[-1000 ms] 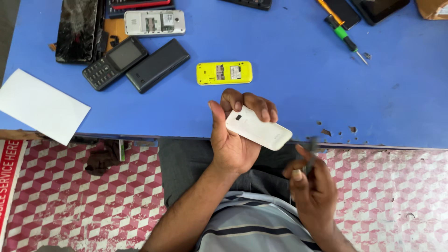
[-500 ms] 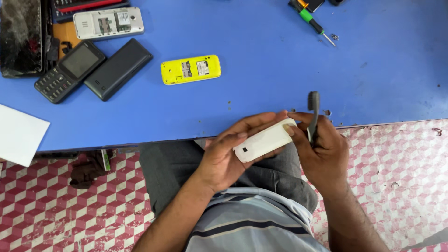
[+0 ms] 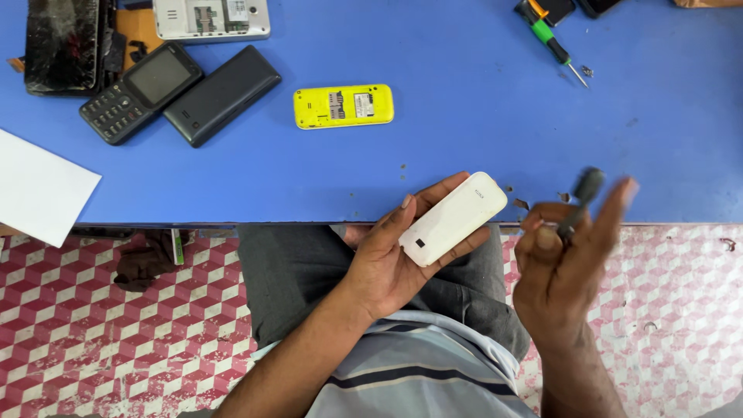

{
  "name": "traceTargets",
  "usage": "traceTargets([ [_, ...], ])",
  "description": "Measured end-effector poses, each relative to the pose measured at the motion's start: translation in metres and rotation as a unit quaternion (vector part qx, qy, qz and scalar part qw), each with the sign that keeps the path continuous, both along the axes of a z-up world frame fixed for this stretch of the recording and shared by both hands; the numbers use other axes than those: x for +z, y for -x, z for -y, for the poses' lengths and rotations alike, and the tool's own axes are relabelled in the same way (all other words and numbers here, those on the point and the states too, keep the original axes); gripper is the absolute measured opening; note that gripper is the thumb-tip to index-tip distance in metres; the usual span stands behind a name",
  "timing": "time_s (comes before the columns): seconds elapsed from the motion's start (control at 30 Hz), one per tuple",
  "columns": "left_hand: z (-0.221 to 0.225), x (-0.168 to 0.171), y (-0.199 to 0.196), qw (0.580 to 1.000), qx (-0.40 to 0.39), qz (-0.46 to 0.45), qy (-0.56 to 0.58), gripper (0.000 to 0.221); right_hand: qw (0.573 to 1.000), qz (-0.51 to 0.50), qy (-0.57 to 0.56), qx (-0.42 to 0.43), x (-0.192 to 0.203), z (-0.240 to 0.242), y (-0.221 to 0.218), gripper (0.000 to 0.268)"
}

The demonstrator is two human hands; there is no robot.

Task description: The person uses a small brush to clean the interior and exterior surfaces of a white phone back cover. They repeatedly brush the camera cutout, edges, and flat surfaces while turning the part over. Several other disassembled phones and tools are visible on the blue workbench.

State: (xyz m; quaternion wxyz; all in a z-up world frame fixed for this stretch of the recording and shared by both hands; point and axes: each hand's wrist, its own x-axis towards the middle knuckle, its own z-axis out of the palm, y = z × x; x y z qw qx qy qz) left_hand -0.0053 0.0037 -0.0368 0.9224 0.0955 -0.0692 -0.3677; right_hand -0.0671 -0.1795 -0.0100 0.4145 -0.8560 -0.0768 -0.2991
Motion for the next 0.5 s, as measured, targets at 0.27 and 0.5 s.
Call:
traceTargets([
  [0.27,0.002,0.003,0.003,0.998,0.012,0.055,-0.003,0.086,0.974,-0.103,0.204,-0.014,-0.011,-0.002,0.019,0.053],
  [0.5,0.000,0.006,0.003,0.989,0.044,0.141,0.020,0.081,0.957,-0.153,0.224,0.106,-0.007,-0.038,0.030,0.060],
])
